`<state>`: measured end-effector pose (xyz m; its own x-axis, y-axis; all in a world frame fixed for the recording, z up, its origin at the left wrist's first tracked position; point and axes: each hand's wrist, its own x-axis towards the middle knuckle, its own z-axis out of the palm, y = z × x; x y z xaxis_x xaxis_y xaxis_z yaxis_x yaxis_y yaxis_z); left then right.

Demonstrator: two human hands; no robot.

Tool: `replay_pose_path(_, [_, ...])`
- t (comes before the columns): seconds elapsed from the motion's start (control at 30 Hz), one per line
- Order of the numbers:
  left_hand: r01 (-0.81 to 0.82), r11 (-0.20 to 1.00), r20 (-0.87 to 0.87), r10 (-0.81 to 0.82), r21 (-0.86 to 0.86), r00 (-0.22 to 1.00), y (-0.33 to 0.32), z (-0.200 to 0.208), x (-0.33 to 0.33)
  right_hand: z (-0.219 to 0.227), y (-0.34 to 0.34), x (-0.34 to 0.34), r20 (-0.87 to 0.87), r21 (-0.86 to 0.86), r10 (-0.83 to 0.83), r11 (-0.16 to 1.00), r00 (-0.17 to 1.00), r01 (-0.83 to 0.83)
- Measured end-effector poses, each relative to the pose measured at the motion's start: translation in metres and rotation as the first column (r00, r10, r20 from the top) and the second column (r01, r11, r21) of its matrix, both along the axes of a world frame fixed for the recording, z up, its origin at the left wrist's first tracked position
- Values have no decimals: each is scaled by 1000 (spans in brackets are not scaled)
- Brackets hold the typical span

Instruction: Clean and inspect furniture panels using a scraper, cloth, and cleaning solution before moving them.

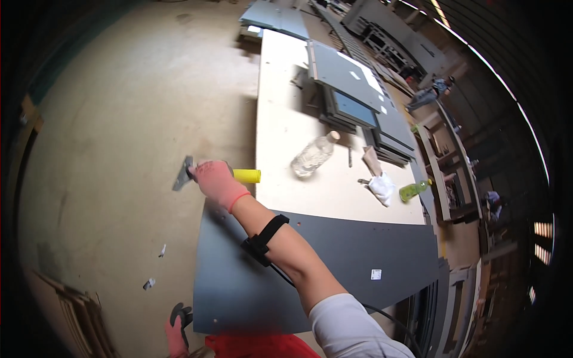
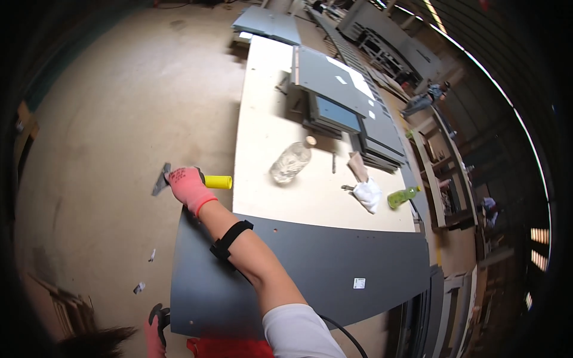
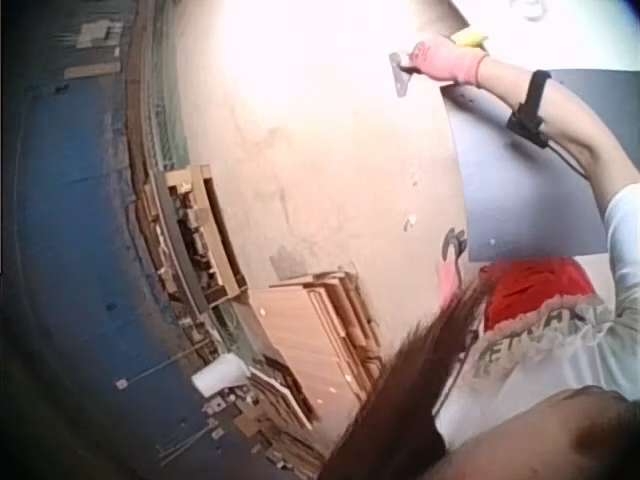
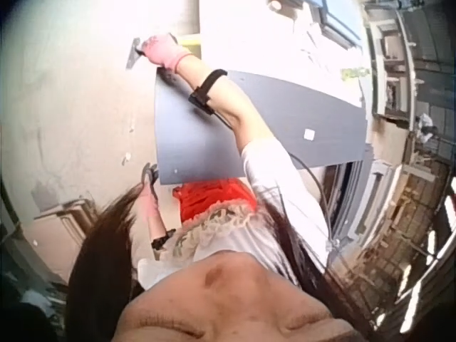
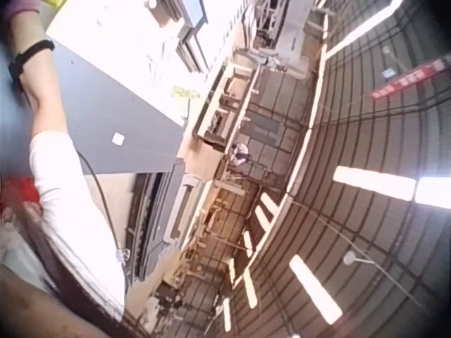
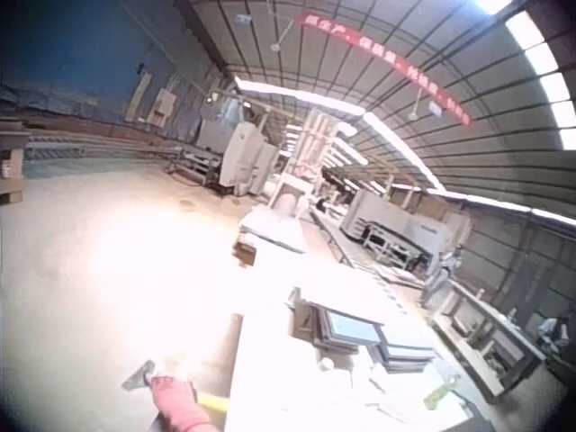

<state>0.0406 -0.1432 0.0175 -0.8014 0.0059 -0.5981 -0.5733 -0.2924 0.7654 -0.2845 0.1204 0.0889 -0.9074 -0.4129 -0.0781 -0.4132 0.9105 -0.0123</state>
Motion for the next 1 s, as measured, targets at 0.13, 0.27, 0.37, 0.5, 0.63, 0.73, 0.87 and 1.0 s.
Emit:
replay_pose_path(0.13, [133,991,-76,-135,-34,988,28,33,-44,-4,155,84,-61,-287,-328,910,943,298])
replay_pose_path(0.27, [149,977,-147,-171,-150,974,60,83,-59,-21,284,168,106,67,-522,853,846,518])
replay_pose_path(0.37, [186,958,-175,-226,-218,958,129,101,-73,-46,376,210,156,101,-700,713,697,694])
replay_pose_path(0.5, [297,872,-369,-443,-390,817,248,144,-61,-61,411,188,113,-55,-642,758,758,650])
replay_pose_path(0.63, [305,858,-373,-466,-414,802,353,152,-20,-46,504,232,-172,-451,-857,506,485,735])
replay_pose_path(0.73, [349,898,-273,-418,-267,867,415,148,17,-61,612,272,-155,-506,-980,-31,-127,862])
replay_pose_path(0.87, [437,871,-266,-485,-223,833,497,150,40,-85,661,270,159,-246,-975,-194,-157,950])
replay_pose_path(1.0, [569,752,-336,-658,-332,674,548,158,49,-90,687,279,415,-906,-902,-397,123,150])
